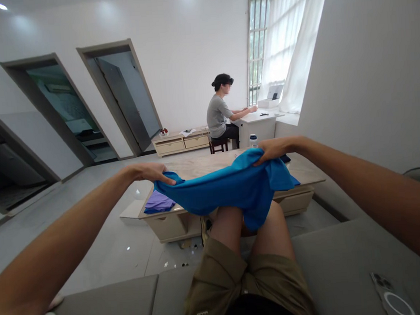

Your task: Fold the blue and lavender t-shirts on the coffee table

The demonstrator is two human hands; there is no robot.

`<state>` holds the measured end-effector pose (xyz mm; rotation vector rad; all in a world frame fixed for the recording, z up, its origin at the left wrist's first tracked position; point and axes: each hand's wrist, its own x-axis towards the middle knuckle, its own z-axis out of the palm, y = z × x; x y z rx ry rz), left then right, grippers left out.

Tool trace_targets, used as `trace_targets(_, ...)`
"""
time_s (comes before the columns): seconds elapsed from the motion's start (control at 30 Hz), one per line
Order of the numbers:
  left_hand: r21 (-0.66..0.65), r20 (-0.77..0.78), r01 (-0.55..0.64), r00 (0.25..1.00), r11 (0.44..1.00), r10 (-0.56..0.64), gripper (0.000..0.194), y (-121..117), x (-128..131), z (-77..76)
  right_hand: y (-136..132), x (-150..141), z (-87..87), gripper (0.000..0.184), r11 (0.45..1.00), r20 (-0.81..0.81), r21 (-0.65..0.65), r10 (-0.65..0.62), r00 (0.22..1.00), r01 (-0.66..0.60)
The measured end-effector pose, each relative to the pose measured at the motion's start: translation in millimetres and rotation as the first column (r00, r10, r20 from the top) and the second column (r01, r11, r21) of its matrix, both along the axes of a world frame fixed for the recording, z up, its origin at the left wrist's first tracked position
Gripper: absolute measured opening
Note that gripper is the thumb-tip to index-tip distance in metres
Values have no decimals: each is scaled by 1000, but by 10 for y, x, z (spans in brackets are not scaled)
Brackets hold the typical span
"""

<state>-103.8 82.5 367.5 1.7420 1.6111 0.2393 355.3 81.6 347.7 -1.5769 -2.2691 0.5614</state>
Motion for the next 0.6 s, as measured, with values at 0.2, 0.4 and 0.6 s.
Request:
trace_targets(0.2, 314, 114, -264, 964, 912, 240, 34, 710, 28, -248, 570, -98, -143, 9, 926, 96, 357, -167, 981, 122)
trace_targets(0.4, 544, 661, -546, 747, 637, 75, 22, 982, -140, -174, 867, -36, -42, 36, 743, -299, 575, -201, 933, 344)
trace_targets(0.6, 131, 385, -182, 915, 975, 120, 56, 572, -240, -989, 809, 80, -758, 48, 997, -277, 24, -66, 959, 75)
